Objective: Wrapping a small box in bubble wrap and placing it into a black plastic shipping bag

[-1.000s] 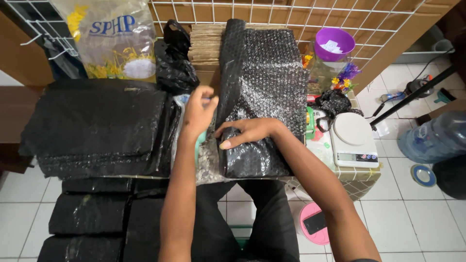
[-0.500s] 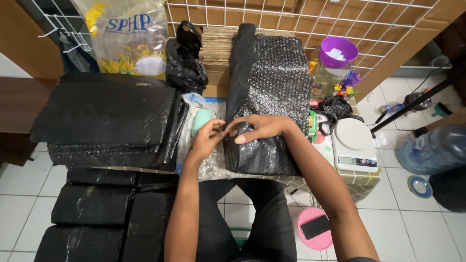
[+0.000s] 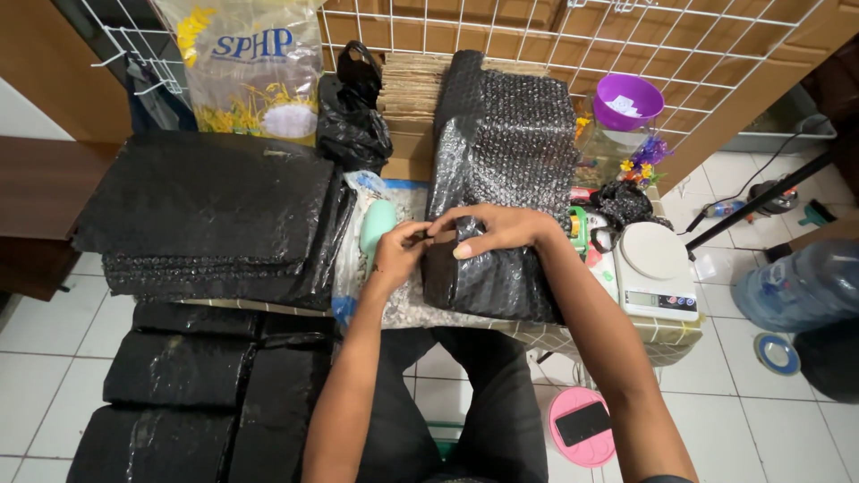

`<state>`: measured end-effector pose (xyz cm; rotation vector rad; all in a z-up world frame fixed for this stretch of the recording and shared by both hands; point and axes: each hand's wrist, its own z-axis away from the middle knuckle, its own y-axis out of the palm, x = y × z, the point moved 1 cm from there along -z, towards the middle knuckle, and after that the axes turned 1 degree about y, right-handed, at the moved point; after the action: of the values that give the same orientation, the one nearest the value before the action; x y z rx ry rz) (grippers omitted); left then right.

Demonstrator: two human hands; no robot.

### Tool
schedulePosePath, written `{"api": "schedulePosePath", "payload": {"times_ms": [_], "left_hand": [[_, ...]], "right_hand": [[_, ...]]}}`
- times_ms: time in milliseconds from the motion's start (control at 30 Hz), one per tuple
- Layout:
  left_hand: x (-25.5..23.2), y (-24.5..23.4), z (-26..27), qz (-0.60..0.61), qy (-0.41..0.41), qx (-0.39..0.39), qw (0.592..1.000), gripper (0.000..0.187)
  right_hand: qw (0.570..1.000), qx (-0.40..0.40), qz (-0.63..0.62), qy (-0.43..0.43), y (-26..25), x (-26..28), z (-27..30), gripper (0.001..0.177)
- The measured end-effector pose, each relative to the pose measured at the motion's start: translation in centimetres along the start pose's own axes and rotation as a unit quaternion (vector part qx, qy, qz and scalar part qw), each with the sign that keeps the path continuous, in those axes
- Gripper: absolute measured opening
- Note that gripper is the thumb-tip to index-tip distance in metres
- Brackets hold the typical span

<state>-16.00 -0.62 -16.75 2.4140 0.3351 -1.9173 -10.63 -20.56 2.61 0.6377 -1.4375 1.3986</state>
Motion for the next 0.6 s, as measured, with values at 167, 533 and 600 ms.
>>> {"api": "schedulePosePath", "payload": {"times_ms": [167, 533, 600], "left_hand": [[-0.2, 0.7, -0.4, -0.061, 0.079, -0.005, 0.995, 0.031], [-3.9, 0.4, -0.5, -0.036, 0.108, 0.064, 0.991, 0.058], [-4.0, 0.3, -0.7, -0.041, 0.099, 0.069, 0.992, 0.057]], "right_hand": [[1.0, 0.004, -0.002, -0.014, 0.2, 0.0, -0.2, 0.064], [1.0, 0.008, 0.004, -0.016, 0.2, -0.9, -0.5, 0.058], [1.0, 0.006, 0.006, -0.016, 0.1, -0.7, -0.4, 0.058]]}}
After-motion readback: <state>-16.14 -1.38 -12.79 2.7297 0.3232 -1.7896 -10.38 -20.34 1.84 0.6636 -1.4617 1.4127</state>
